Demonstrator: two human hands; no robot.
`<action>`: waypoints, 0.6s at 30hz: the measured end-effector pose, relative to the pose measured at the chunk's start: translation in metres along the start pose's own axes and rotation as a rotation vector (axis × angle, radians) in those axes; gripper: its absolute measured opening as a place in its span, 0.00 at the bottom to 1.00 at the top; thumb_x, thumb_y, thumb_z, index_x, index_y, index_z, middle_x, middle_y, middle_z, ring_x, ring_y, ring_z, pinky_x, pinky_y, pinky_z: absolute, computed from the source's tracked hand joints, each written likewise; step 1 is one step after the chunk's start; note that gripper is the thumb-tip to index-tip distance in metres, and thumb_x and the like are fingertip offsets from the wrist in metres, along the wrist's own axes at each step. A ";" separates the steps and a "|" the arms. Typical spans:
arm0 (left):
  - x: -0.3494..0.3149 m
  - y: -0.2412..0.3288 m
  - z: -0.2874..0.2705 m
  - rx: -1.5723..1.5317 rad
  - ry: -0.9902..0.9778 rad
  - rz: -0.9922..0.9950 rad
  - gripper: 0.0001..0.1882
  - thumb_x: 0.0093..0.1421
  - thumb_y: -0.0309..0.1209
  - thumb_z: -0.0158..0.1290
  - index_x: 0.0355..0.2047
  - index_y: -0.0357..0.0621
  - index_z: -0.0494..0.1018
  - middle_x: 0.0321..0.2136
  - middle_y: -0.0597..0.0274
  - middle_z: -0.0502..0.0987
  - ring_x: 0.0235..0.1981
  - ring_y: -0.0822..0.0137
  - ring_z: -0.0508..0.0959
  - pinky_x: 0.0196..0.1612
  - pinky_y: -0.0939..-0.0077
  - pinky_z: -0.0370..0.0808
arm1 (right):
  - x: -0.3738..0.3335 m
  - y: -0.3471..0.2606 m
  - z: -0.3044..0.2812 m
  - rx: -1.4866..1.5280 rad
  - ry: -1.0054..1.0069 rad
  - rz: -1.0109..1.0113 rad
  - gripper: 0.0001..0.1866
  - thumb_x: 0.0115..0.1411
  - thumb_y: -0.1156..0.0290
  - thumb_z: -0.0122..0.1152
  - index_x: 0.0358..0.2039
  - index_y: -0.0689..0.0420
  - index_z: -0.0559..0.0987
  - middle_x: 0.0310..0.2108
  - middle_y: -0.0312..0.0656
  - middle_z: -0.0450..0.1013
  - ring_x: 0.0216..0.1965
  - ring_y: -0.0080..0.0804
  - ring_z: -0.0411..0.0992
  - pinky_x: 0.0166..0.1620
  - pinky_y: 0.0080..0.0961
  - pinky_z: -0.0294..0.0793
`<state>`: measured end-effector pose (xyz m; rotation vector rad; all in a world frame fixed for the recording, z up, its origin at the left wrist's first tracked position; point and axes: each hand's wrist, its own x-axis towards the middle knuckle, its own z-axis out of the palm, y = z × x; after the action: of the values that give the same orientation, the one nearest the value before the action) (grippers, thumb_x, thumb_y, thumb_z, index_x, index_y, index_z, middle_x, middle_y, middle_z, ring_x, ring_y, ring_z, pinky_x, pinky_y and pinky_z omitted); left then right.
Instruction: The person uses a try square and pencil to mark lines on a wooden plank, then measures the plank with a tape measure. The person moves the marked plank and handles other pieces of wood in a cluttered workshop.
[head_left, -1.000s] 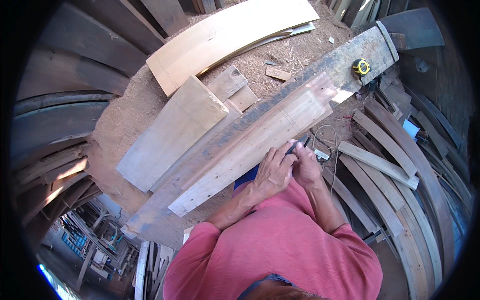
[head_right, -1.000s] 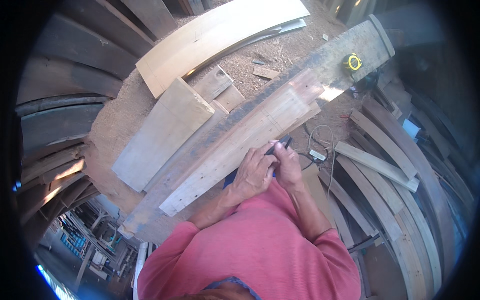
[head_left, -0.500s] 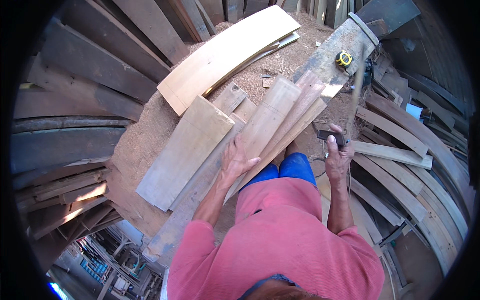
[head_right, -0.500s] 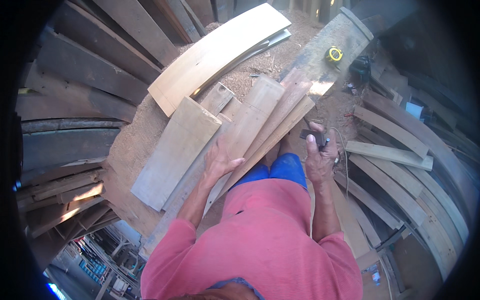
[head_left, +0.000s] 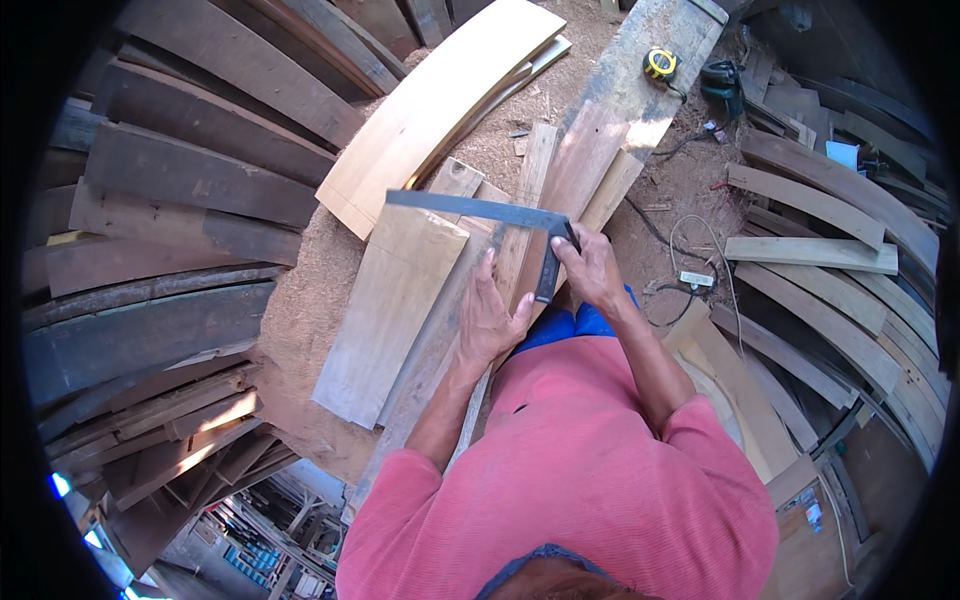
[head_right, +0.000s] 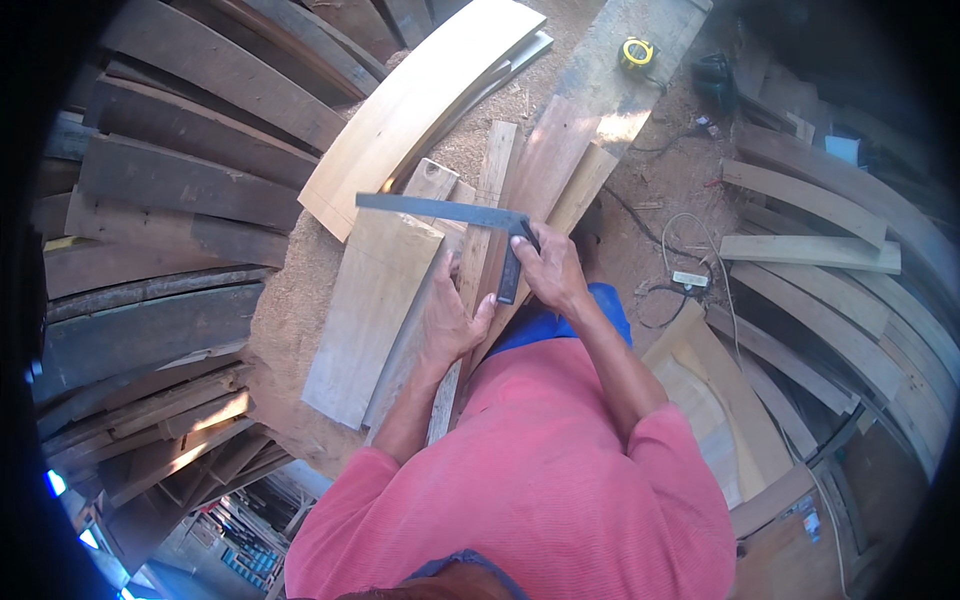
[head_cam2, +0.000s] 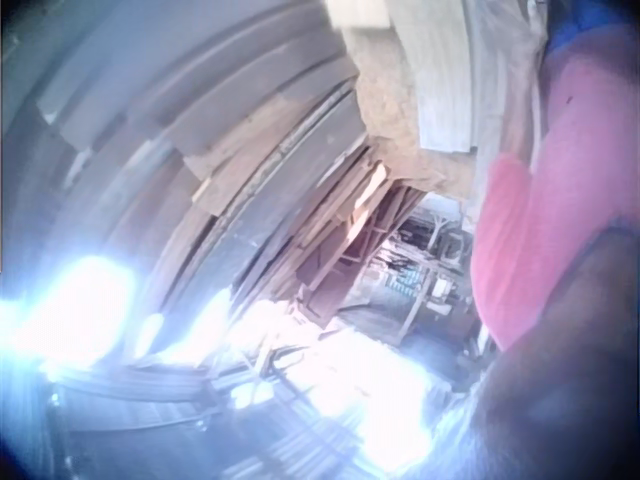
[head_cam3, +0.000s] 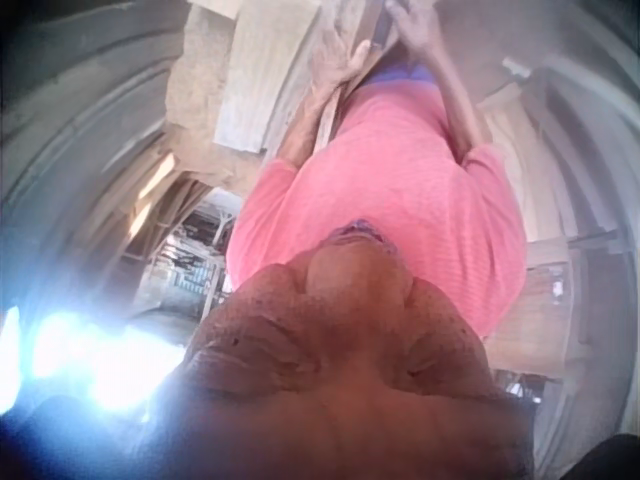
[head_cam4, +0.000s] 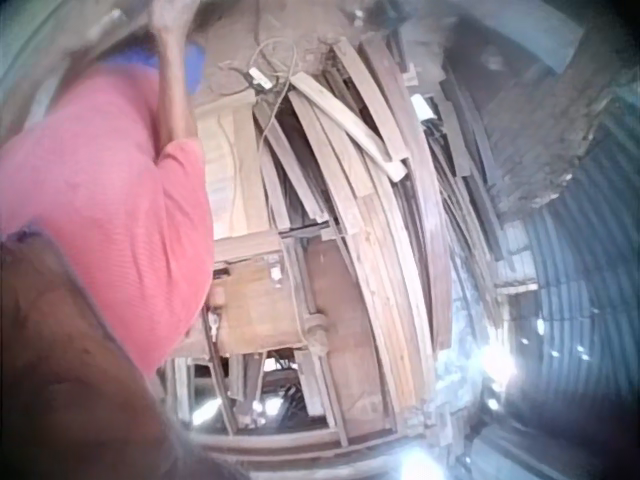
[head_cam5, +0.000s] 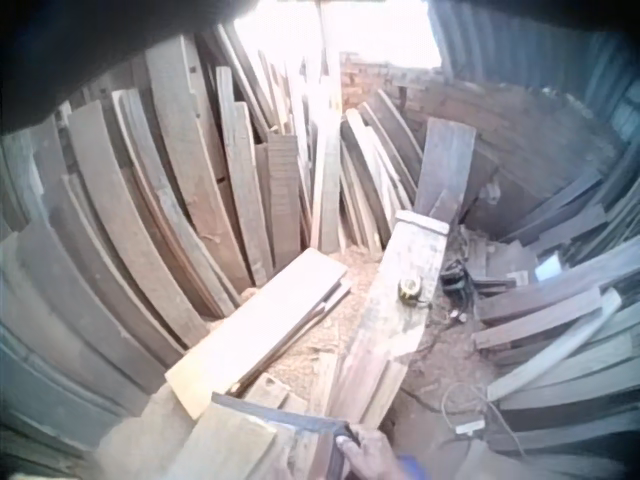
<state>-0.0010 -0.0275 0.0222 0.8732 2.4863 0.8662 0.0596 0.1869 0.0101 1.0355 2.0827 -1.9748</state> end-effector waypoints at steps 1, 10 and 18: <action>0.007 0.001 0.001 -0.037 0.019 0.062 0.54 0.57 0.37 0.70 0.76 0.33 0.51 0.61 0.29 0.70 0.61 0.32 0.74 0.64 0.43 0.72 | 0.006 0.005 0.001 -0.009 -0.002 -0.003 0.14 0.71 0.66 0.59 0.44 0.66 0.83 0.30 0.48 0.79 0.36 0.28 0.78 0.44 0.35 0.78; 0.061 0.016 0.035 0.092 0.096 0.078 0.47 0.53 0.36 0.71 0.73 0.50 0.66 0.61 0.21 0.70 0.60 0.26 0.74 0.63 0.38 0.73 | 0.032 0.033 0.022 0.192 -0.060 -0.082 0.10 0.73 0.72 0.59 0.43 0.66 0.84 0.33 0.30 0.78 0.35 0.17 0.72 0.41 0.26 0.77; 0.067 0.012 0.046 0.074 0.219 0.045 0.37 0.56 0.32 0.68 0.68 0.64 0.76 0.56 0.33 0.74 0.54 0.36 0.78 0.57 0.44 0.77 | 0.038 0.035 0.029 0.356 -0.008 -0.076 0.10 0.67 0.71 0.64 0.41 0.66 0.85 0.28 0.36 0.80 0.32 0.18 0.74 0.36 0.27 0.77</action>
<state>-0.0221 0.0438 -0.0132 0.9060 2.7111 0.9350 0.0377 0.1738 -0.0434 1.0080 1.8310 -2.4444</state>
